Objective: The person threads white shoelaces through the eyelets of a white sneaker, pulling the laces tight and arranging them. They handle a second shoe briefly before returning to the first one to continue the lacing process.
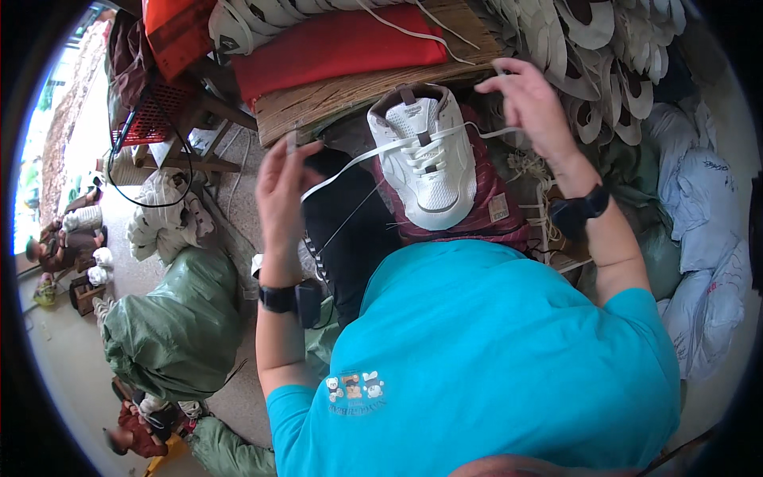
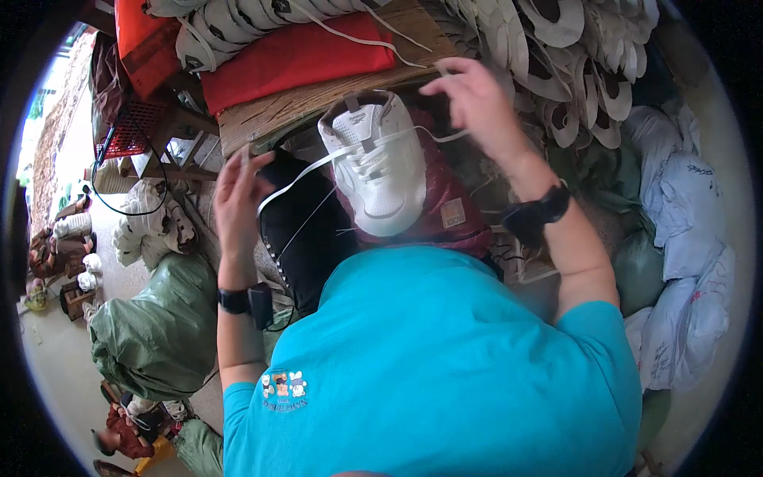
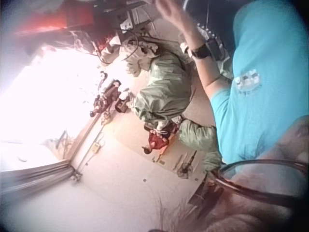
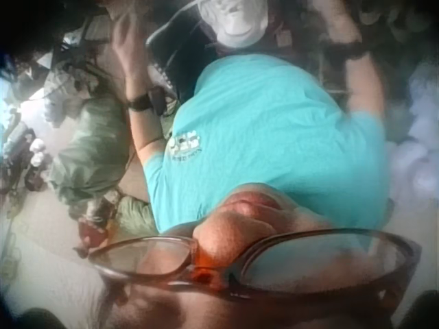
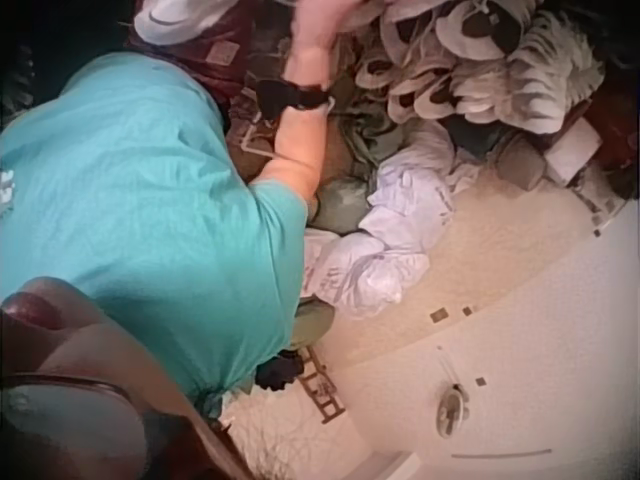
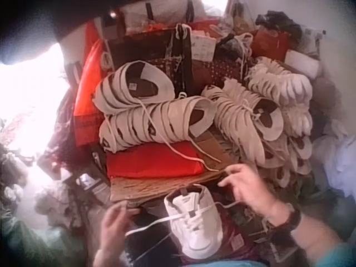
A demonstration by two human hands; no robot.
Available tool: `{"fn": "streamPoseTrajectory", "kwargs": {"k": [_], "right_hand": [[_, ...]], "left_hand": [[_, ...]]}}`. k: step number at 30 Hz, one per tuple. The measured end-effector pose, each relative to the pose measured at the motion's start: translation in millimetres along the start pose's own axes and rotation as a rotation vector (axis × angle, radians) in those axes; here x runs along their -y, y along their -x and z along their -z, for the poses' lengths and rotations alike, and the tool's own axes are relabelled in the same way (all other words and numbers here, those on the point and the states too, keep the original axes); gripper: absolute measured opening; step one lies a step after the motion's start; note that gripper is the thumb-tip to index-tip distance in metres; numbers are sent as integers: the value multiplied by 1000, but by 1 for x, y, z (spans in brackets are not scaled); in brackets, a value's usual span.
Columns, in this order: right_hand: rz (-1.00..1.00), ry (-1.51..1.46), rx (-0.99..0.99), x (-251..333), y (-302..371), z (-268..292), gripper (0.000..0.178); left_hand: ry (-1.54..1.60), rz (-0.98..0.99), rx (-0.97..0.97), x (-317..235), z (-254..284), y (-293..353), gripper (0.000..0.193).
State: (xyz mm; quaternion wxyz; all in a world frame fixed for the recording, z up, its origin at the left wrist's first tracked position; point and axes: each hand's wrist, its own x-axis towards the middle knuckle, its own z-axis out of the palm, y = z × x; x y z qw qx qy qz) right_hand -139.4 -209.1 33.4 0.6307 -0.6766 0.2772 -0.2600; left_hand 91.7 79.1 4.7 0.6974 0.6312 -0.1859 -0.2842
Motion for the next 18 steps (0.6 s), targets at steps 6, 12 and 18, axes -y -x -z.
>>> {"fn": "streamPoseTrajectory", "kwargs": {"k": [6,12,18], "right_hand": [[530,518,73,-14,-10,-68,12],[648,638,-11,-31,-29,-70,11],[543,431,-172,-62,-44,-71,11]], "left_hand": [[-87,-218,366,22,-82,-20,20],[-428,-517,287,33,-96,-30,12],[72,-216,168,53,-81,-29,13]]}}
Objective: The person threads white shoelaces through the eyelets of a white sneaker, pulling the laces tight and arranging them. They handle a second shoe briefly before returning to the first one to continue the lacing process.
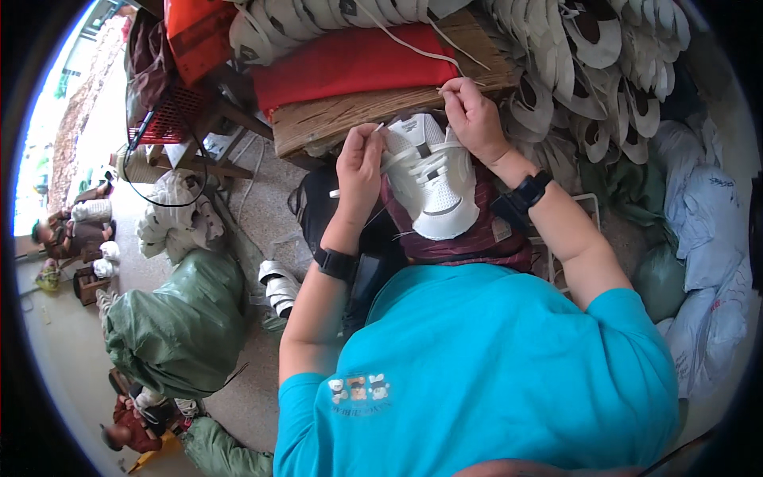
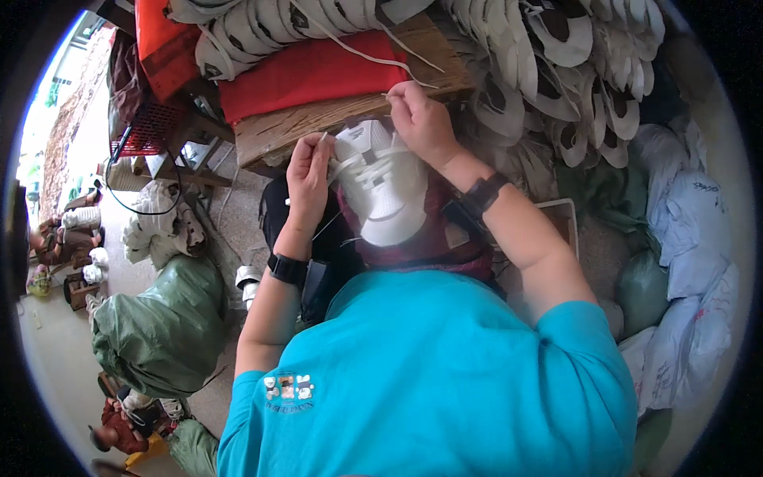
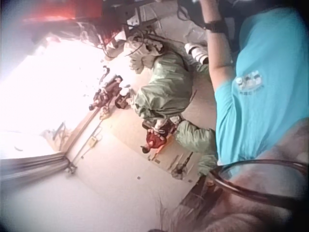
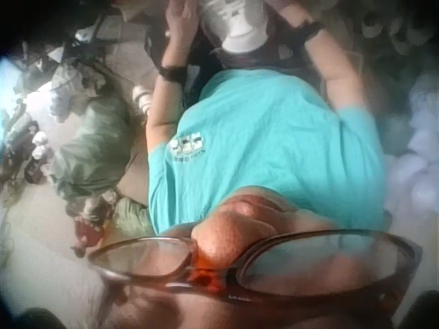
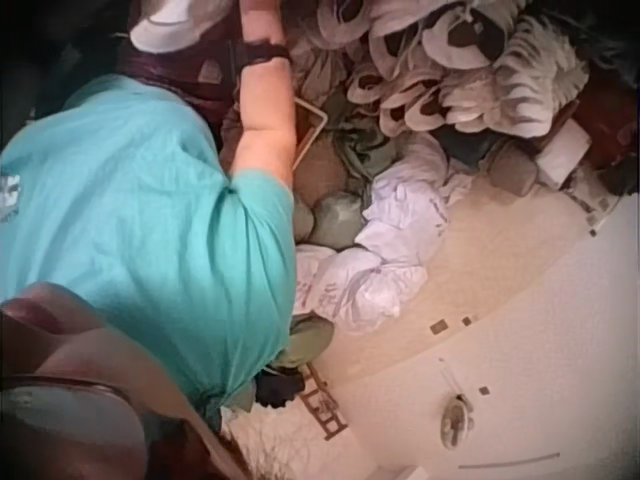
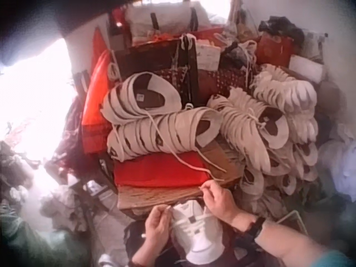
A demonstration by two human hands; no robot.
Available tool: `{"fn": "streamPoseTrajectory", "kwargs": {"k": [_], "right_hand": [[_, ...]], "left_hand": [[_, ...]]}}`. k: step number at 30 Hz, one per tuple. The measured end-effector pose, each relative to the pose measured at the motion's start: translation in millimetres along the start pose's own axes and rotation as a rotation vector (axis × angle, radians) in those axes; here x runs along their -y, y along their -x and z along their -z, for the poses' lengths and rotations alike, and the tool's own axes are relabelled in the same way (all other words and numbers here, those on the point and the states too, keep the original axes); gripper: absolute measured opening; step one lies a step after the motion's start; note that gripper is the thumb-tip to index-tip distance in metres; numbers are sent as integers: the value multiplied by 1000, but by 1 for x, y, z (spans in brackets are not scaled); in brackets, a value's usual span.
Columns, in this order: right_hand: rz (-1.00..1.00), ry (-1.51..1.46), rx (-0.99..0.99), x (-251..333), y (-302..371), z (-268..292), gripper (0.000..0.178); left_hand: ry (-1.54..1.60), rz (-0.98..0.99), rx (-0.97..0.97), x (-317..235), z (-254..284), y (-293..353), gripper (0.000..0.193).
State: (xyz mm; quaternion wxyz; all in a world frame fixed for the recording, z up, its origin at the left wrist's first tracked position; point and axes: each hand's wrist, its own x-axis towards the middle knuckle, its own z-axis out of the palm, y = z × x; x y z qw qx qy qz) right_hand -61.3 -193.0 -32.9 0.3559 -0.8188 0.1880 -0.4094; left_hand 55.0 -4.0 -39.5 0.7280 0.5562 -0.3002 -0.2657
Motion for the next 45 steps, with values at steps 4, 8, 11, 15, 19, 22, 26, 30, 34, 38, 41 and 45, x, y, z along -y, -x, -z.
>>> {"fn": "streamPoseTrajectory", "kwargs": {"k": [4,8,11,15,19,22,26,30,34,38,41,45], "right_hand": [[-552,-533,80,11,-7,14,15],[-781,-680,18,24,14,35,15],[-837,-550,330,32,36,47,15],[-740,-356,497,47,35,52,13],[-708,-296,542,37,26,51,14],[-434,-82,522,24,18,48,12],[-114,290,533,47,7,47,11],[222,533,601,66,1,44,12],[304,567,687,70,-5,44,11],[348,589,780,72,-11,44,12],[448,655,833,48,-12,44,15],[459,728,1111,76,-35,49,12]], "left_hand": [[212,155,-178,-5,3,10,16],[254,326,-242,-2,4,34,19],[104,413,-110,-16,-7,41,23],[-52,408,5,-21,-1,45,25],[-47,420,-4,-19,2,45,24],[-74,439,14,-26,2,41,21],[-96,454,22,-23,5,36,20],[-59,466,42,-26,6,32,22],[-121,471,20,-30,6,25,19],[-423,226,24,-20,6,25,10],[-1080,-84,259,-37,1,11,18],[-1244,-257,462,-29,17,-3,20]]}}
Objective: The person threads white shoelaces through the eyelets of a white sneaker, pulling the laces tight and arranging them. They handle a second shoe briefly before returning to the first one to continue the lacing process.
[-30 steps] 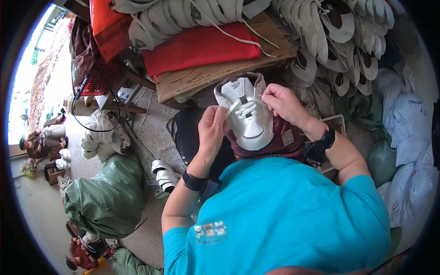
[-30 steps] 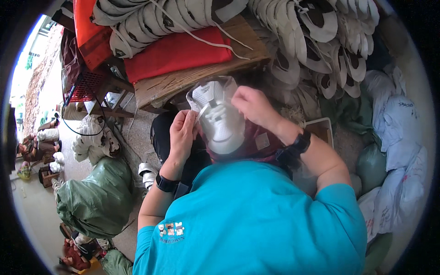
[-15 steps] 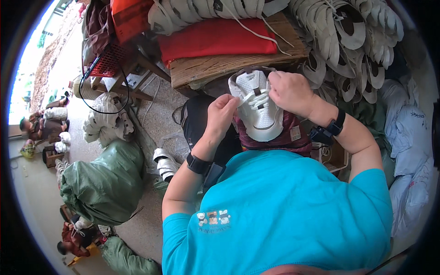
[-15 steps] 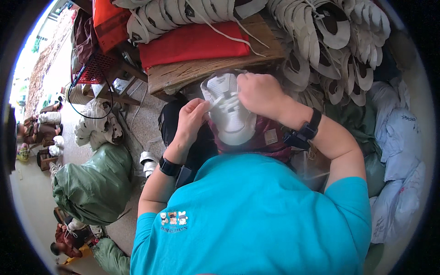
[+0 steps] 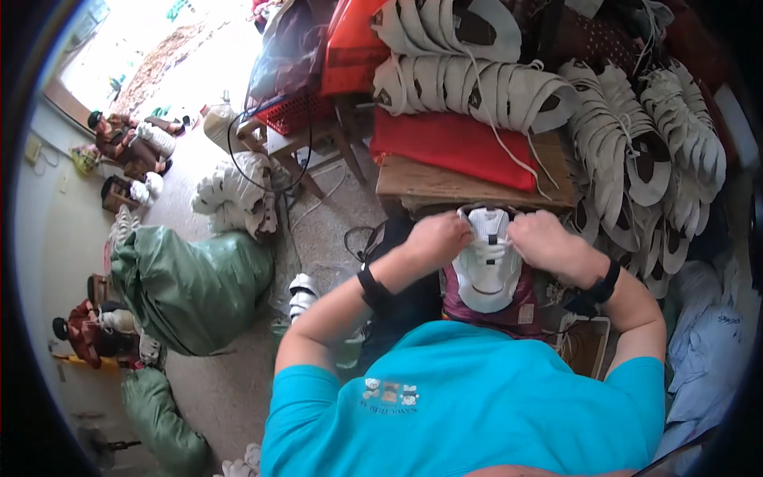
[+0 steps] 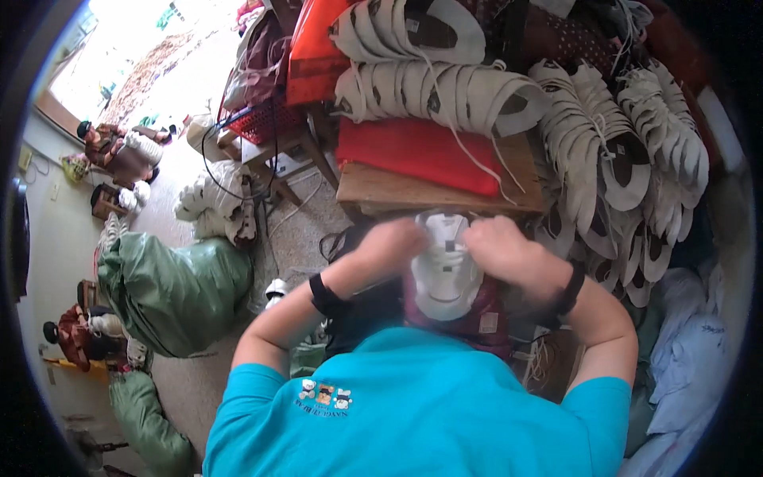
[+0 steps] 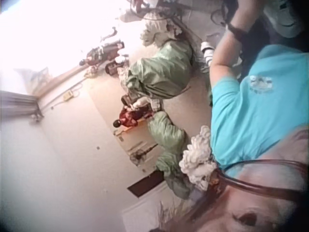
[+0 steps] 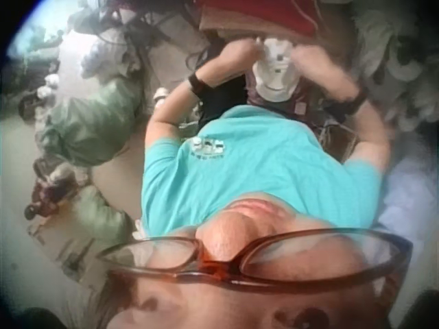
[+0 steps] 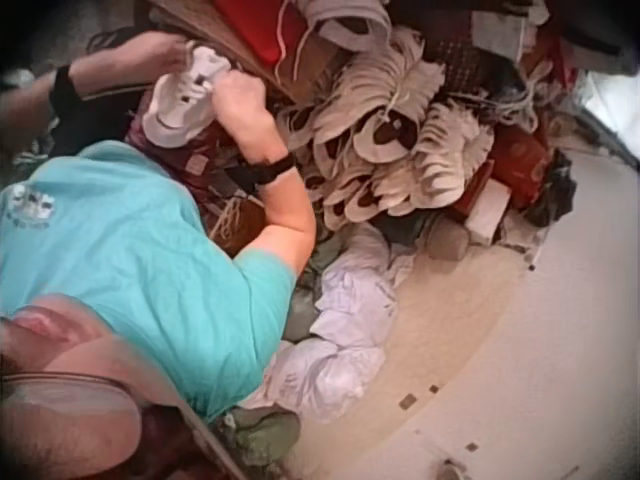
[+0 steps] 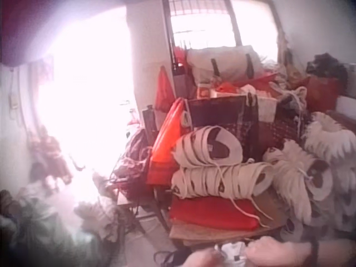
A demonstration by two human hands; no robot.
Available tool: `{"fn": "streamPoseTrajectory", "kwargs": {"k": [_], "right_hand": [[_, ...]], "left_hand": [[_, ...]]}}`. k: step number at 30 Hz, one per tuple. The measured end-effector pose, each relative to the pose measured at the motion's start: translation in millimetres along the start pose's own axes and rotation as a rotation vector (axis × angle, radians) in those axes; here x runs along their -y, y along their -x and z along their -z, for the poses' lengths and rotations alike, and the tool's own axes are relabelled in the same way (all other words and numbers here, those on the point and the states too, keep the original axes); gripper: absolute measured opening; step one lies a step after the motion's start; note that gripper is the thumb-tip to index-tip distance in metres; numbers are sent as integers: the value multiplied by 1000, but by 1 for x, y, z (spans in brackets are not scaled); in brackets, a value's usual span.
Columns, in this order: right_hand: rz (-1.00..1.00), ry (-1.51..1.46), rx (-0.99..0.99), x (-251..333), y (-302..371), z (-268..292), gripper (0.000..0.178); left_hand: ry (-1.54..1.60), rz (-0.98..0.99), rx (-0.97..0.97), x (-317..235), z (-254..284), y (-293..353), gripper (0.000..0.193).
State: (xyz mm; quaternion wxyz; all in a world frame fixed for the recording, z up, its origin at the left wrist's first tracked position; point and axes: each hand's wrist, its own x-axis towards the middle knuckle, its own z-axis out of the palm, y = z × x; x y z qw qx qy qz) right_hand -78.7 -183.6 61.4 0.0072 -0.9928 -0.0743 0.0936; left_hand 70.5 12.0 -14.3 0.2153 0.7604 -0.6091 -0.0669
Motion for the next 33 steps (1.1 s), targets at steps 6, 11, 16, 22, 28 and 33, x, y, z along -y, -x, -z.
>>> {"fn": "streamPoseTrajectory", "kwargs": {"k": [6,11,16,22,28,33], "right_hand": [[183,-288,-40,-29,-13,22,34],[172,-430,120,-48,-17,19,34],[176,-542,-56,-50,-6,-5,35],[107,-674,-53,-51,-5,-12,24],[-281,-987,93,-37,-16,-6,22],[-606,-1339,-118,-19,-15,-33,14]], "left_hand": [[117,-175,-17,-1,39,-17,26],[181,-198,78,22,42,-21,25],[172,-169,54,17,29,-21,24],[445,-31,-49,19,3,-15,23],[955,329,-209,-3,-20,-7,20],[1419,446,-293,-27,-5,-4,19]]}}
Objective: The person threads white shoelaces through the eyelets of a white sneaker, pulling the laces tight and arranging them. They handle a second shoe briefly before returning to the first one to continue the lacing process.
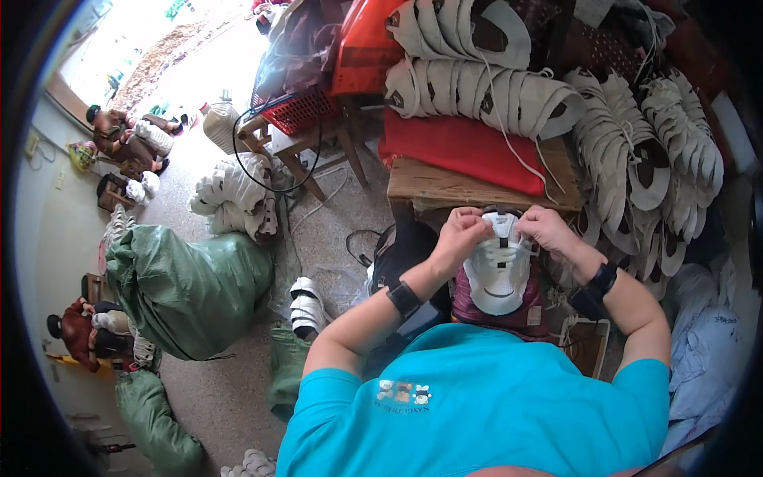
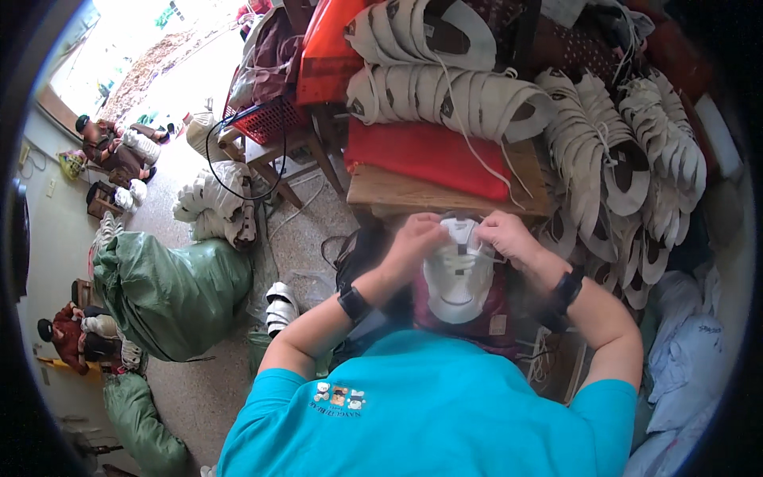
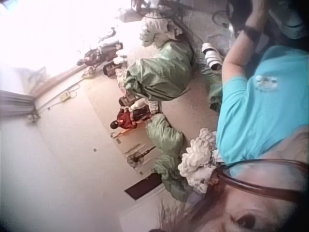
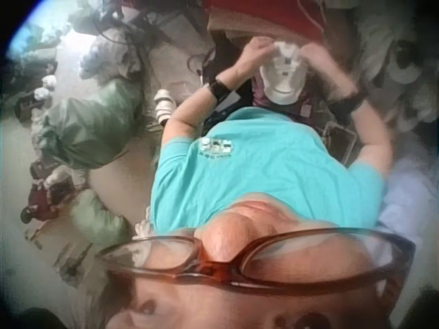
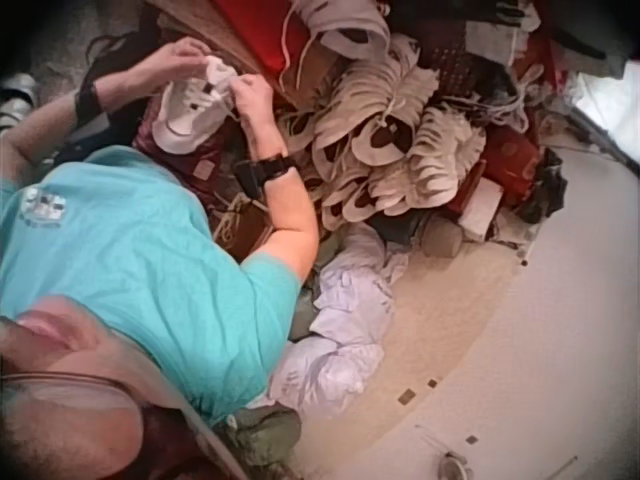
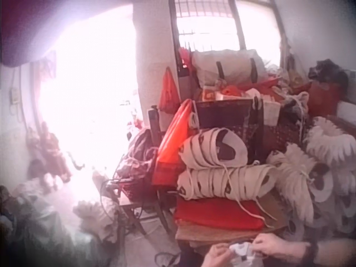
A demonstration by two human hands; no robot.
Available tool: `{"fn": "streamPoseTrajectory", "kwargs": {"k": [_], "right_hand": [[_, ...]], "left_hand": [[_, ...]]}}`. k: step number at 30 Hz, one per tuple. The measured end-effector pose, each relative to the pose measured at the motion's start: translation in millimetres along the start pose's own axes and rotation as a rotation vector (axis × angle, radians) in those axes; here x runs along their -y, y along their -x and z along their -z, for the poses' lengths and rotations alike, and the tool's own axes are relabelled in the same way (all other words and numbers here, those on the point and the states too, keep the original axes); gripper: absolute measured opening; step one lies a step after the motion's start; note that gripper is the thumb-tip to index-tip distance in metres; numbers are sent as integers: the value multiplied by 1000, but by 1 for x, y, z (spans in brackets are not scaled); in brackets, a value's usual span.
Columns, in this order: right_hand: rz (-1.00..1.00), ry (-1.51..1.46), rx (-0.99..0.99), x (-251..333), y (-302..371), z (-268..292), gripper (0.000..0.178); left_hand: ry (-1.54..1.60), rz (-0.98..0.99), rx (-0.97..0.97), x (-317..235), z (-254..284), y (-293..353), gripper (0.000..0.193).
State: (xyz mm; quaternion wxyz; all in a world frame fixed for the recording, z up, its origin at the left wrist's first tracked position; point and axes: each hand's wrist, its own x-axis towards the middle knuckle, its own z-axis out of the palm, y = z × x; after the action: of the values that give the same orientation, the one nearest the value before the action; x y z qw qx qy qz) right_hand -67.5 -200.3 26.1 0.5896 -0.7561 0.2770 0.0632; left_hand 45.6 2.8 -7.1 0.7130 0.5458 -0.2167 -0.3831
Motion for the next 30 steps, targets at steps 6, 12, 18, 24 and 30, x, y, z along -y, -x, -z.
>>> {"fn": "streamPoseTrajectory", "kwargs": {"k": [6,12,18,24,30], "right_hand": [[569,5,-86,87,37,-8,13],[954,97,-174,125,46,-16,13],[756,350,-78,72,49,-28,16],[696,1011,-257,29,36,-59,27],[685,1013,-238,18,23,-63,17]], "left_hand": [[-124,-205,385,-60,-17,3,22],[-28,-207,444,-122,-28,14,24],[219,-186,119,-80,-10,-9,24],[-13,-284,25,-63,3,-14,37],[222,-180,61,-57,12,-11,37]]}}
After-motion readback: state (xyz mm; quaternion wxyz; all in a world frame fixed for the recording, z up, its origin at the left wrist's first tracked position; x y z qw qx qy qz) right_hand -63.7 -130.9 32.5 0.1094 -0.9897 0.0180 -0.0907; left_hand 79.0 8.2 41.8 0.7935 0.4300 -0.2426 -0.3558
